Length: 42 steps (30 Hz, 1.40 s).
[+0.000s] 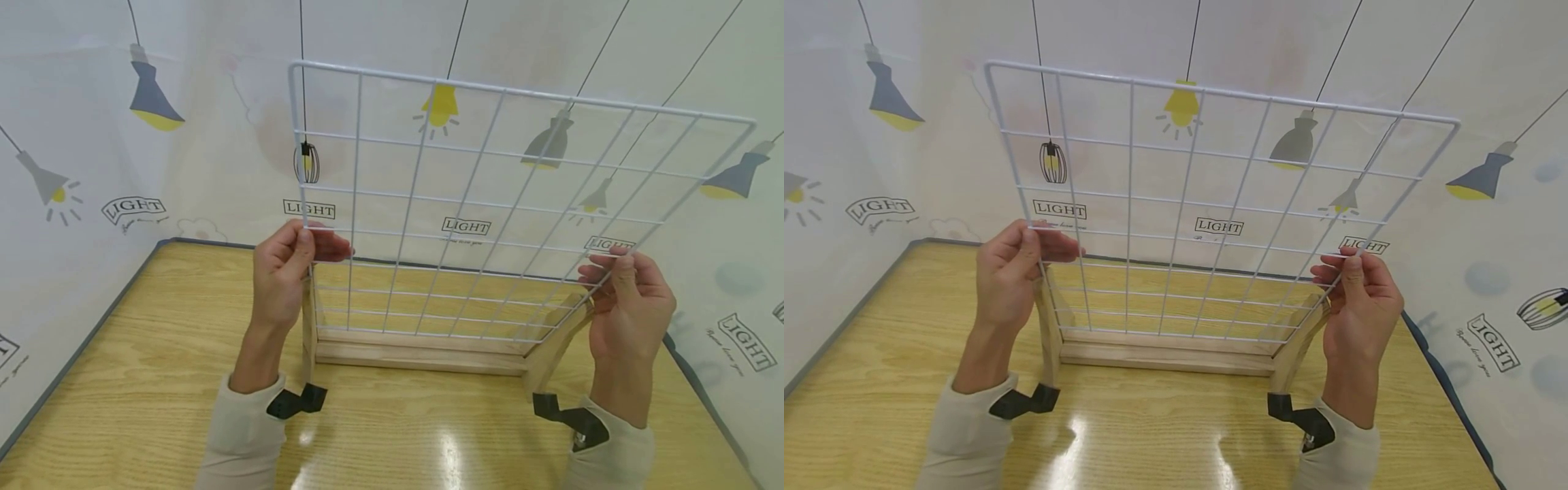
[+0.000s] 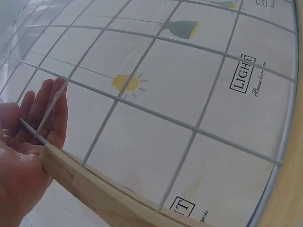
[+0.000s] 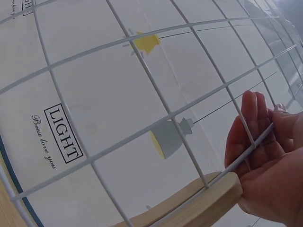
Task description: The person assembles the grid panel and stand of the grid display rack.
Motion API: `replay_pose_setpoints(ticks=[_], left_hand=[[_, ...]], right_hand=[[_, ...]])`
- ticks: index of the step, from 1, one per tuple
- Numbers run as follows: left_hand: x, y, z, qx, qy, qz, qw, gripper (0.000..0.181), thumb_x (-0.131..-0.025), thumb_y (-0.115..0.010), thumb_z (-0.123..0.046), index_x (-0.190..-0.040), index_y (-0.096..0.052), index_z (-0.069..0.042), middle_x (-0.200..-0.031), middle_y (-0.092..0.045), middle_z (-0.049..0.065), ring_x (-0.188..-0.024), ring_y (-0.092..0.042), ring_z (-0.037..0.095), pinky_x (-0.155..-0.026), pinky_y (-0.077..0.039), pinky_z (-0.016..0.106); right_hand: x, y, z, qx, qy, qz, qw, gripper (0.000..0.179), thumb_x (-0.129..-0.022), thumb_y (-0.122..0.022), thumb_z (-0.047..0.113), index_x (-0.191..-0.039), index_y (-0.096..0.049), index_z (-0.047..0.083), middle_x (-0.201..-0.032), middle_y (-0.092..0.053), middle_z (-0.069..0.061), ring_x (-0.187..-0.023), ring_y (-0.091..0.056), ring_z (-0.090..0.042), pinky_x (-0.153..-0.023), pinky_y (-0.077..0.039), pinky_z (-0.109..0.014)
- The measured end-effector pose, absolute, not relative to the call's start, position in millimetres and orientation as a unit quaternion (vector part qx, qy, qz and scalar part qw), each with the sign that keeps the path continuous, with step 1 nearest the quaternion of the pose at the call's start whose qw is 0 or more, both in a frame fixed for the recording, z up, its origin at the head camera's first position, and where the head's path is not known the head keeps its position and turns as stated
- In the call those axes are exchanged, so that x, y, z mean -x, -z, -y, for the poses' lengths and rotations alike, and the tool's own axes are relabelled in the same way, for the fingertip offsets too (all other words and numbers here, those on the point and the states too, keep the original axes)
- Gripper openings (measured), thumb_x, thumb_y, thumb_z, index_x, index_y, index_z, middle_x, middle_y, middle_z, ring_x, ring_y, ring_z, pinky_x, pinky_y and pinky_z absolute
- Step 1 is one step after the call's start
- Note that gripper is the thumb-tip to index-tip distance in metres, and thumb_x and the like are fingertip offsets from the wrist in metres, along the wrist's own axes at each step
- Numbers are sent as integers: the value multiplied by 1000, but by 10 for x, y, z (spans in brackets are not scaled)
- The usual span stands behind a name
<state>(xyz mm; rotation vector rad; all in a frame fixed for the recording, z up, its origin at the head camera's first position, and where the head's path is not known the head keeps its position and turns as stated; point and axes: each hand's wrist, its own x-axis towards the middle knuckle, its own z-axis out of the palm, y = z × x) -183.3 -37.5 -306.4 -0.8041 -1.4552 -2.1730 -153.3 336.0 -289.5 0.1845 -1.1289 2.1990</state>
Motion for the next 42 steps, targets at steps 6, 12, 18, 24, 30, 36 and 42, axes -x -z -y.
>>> replay_pose_setpoints(ticks=[6, 12, 18, 24, 30, 36, 42], left_hand=[[1831, 3059, 375, 289, 780, 518, 199, 30, -97, -37, -5, -88, -48, 22, -82, -65, 18, -75, -66, 26, -70, -55, 38], [1825, 3051, 374, 286, 782, 518, 197, 30, -97, -36, -5, -91, -49, 21, -82, -65, 19, -75, -66, 27, -70, -55, 39], [1825, 3053, 374, 285, 782, 519, 198, 30, -97, -35, -5, -92, -48, 22, -81, -66, 18, -75, -66, 26, -70, -55, 39], [1833, 3051, 381, 291, 775, 523, 201, 30, -97, -35, -6, -94, -50, 19, -82, -65, 20, -76, -66, 28, -70, -55, 40], [1837, 3053, 384, 290, 777, 522, 200, 30, -98, -34, -6, -95, -50, 18, -82, -66, 19, -76, -66, 28, -70, -54, 40], [1834, 3051, 385, 289, 779, 519, 198, 30, -98, -34, -7, -94, -51, 17, -83, -65, 20, -77, -66, 29, -70, -54, 41], [1832, 3048, 390, 288, 777, 523, 201, 30, -98, -34, -7, -92, -52, 16, -82, -65, 20, -77, -66, 29, -70, -55, 40]], right_hand=[[1532, 2898, -3357, -77, -844, 421, 324, 32, -82, -61, 1, -100, -49, -22, -80, -62, -26, -61, -63, -33, -57, -56, -36], [1530, 2896, -3349, -78, -846, 414, 327, 33, -81, -63, 0, -100, -49, -22, -80, -62, -27, -61, -63, -33, -55, -55, -36], [1528, 2895, -3348, -84, -847, 409, 328, 33, -81, -63, -1, -101, -49, -22, -81, -61, -27, -61, -62, -33, -55, -55, -36], [1527, 2892, -3346, -83, -847, 408, 331, 32, -81, -63, -1, -101, -48, -22, -81, -60, -27, -60, -62, -33, -54, -54, -35], [1524, 2889, -3340, -85, -848, 406, 329, 32, -81, -63, -1, -101, -48, -22, -81, -60, -27, -60, -62, -33, -53, -54, -35], [1524, 2891, -3337, -86, -848, 407, 328, 33, -81, -62, -1, -101, -48, -22, -81, -60, -26, -60, -62, -33, -54, -54, -35], [1528, 2900, -3340, -78, -845, 414, 330, 34, -81, -63, 1, -102, -48, -22, -80, -61, -26, -60, -62, -33, -53, -54, -35]])
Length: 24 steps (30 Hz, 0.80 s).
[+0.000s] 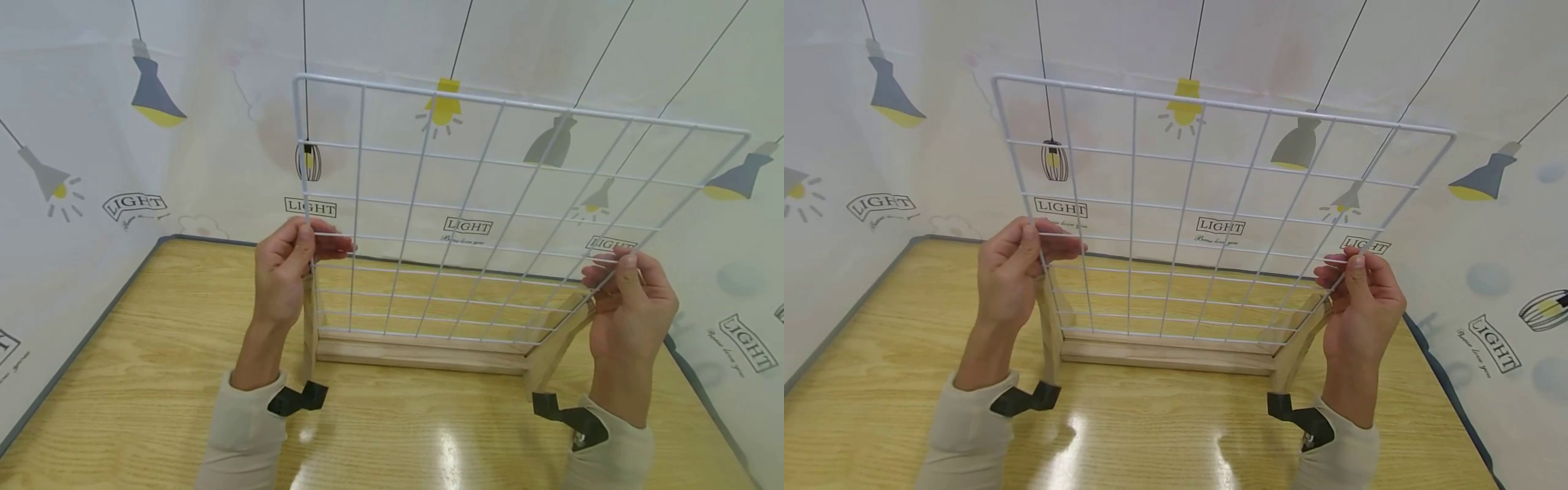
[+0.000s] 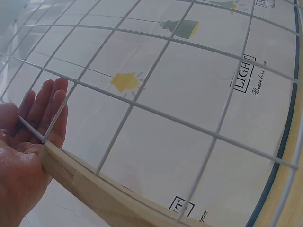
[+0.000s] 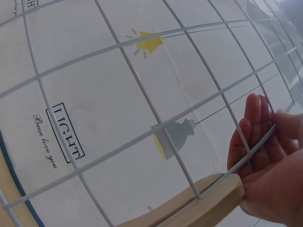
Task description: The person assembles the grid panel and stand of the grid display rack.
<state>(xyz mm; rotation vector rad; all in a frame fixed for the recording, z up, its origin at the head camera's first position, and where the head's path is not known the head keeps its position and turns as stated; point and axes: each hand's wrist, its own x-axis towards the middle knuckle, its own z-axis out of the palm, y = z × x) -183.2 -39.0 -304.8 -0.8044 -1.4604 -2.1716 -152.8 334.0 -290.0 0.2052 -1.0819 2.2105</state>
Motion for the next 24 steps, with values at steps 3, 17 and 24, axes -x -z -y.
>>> replay_pose_setpoints(ticks=[3, 17, 24], left_hand=[[1829, 3047, 391, 288, 777, 523, 199, 30, -98, -34, -7, -92, -53, 15, -82, -64, 20, -77, -66, 29, -69, -55, 40], [1830, 3050, 396, 289, 777, 523, 197, 30, -98, -34, -7, -90, -53, 15, -85, -63, 19, -78, -65, 30, -70, -55, 40], [1837, 3045, 388, 292, 780, 516, 200, 31, -98, -33, -5, -90, -51, 19, -84, -63, 21, -78, -65, 30, -69, -55, 39]], right_hand=[[1531, 2903, -3343, -80, -845, 414, 330, 34, -81, -63, 1, -101, -48, -22, -81, -61, -26, -60, -62, -33, -53, -54, -35], [1530, 2906, -3347, -89, -847, 409, 327, 32, -81, -62, 0, -100, -48, -22, -78, -61, -27, -59, -62, -33, -53, -54, -35], [1531, 2902, -3349, -86, -846, 413, 326, 32, -81, -63, 0, -100, -48, -22, -78, -61, -27, -59, -62, -33, -54, -55, -35]])
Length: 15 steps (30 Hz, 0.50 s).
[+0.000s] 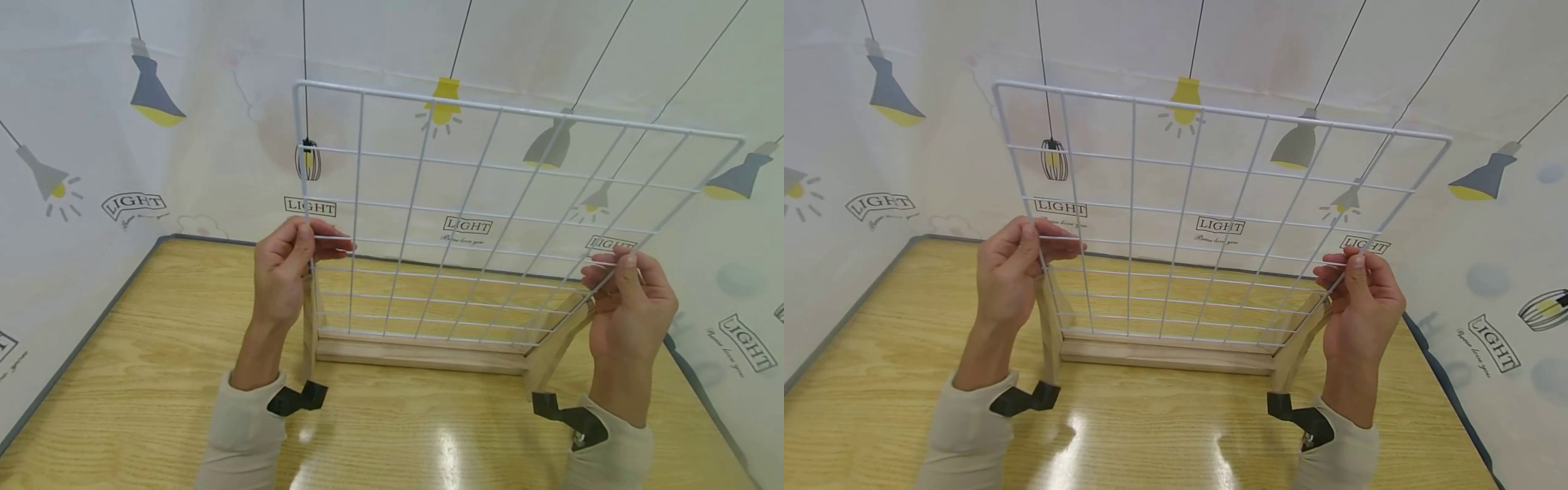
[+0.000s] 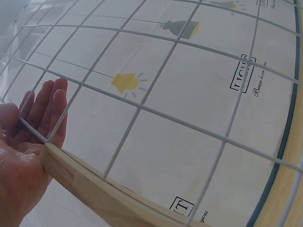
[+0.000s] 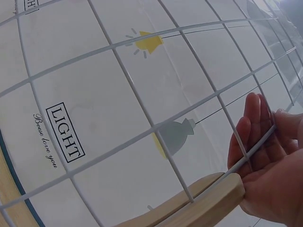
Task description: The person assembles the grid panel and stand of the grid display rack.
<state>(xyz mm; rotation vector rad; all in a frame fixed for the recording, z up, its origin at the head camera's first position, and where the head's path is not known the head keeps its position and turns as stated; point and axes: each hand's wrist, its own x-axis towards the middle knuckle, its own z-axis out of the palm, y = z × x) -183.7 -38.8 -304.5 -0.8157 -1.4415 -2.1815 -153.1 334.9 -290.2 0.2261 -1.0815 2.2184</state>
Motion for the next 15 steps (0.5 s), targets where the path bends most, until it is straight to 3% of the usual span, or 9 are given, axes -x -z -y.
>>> replay_pose_setpoints(ticks=[15], left_hand=[[1837, 3050, 392, 291, 777, 520, 202, 31, -97, -34, -5, -89, -51, 19, -85, -63, 19, -77, -65, 29, -68, -55, 39]], right_hand=[[1533, 2901, -3350, -88, -850, 407, 322, 31, -81, -62, -1, -99, -49, -22, -77, -62, -27, -59, -62, -35, -54, -55, -36]])
